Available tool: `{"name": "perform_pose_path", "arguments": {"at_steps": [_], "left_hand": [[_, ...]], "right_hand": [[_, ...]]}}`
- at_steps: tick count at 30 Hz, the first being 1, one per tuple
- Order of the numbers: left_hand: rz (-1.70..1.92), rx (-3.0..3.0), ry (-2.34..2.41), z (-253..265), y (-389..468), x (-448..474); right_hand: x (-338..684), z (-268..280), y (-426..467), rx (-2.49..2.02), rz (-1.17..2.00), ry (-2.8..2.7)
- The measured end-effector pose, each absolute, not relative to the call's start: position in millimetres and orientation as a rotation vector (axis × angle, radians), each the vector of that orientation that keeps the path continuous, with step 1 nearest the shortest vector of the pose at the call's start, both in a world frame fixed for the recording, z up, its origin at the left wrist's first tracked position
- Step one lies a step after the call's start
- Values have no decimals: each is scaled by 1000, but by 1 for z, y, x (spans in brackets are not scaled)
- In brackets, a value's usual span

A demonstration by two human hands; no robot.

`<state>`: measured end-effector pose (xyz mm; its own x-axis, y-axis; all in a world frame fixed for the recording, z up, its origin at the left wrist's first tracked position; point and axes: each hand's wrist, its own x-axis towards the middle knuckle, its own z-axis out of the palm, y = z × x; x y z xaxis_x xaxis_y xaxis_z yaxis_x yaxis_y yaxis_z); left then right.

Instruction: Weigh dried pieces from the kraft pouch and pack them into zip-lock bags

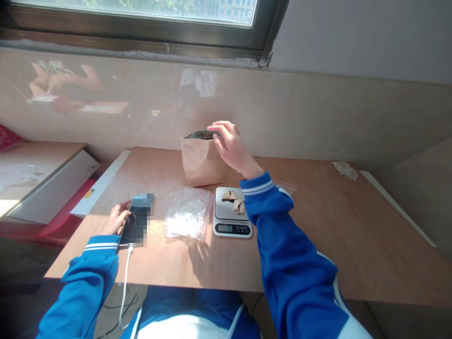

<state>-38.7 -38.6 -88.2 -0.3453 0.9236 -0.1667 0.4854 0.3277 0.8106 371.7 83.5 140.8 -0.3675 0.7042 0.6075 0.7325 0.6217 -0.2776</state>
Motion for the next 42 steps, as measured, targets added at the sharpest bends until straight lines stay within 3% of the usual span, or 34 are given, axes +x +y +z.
{"name": "perform_pose_path", "arguments": {"at_steps": [9,15,23,30,36,42], "left_hand": [[899,1272,1973,-82,-41,-34],[857,1258,1972,-82,-42,-32],[639,1463,2143,-80,-43,-19],[537,1549,2109,-85,-43,-27],[681,1283,1874,-80,-49,-37],[520,1318,1795,-62,-55,-42]], "right_hand": [[324,165,134,-1666,161,-2646],[326,175,144,-1640,787,-2771],[315,167,161,-1776,714,-2999],[319,153,159,-1656,711,-2814],[323,156,151,-1708,657,-2746],[320,159,149,-1787,551,-2713]]}}
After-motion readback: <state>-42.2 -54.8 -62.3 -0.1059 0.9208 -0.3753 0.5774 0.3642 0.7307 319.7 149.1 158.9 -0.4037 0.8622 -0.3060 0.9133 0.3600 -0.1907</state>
